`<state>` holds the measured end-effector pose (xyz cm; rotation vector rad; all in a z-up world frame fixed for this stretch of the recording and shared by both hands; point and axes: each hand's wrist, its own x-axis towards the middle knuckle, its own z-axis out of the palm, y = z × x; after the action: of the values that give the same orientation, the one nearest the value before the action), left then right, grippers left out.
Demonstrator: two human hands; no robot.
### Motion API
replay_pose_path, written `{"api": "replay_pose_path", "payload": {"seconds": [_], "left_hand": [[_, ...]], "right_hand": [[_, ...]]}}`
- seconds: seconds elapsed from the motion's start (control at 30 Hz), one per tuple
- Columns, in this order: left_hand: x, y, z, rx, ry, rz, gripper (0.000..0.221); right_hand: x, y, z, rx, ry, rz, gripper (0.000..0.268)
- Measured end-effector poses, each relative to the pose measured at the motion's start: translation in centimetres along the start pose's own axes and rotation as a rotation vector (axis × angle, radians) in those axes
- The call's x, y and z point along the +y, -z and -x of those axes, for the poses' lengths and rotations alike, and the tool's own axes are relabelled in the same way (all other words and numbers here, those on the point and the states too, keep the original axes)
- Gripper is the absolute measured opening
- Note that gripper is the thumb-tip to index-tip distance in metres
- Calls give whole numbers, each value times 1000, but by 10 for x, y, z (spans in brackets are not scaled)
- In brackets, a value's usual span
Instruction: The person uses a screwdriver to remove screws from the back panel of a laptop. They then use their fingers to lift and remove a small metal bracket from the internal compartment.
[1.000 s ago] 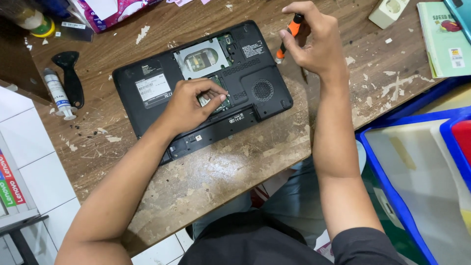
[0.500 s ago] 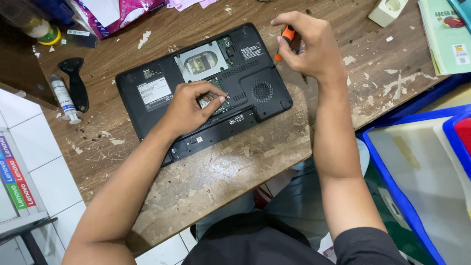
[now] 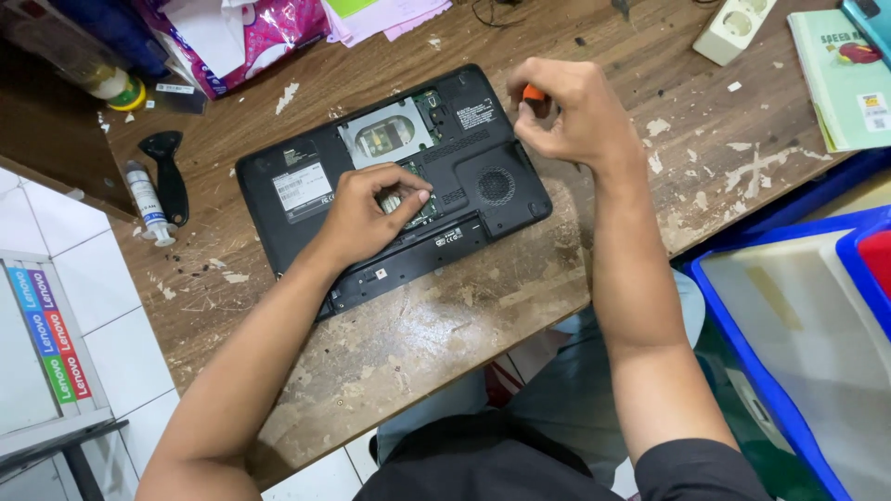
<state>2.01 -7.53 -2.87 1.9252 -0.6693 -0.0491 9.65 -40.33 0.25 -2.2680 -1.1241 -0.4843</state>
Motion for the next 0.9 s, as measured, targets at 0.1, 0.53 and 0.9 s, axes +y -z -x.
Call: {"api": "replay_pose_path", "payload": {"seconds": [0.1, 0.53, 0.9], "left_hand": [[10, -6, -12, 56, -33, -20, 9], [5, -72, -147, -94, -159, 173, 50], [-28, -79, -146, -132, -156, 255, 17]], "right_hand": [[-1, 2, -1, -1, -3, -47, 22], [0, 6, -3, 90, 25, 16, 15], [-12, 21, -1, 141, 0, -53, 34]]}}
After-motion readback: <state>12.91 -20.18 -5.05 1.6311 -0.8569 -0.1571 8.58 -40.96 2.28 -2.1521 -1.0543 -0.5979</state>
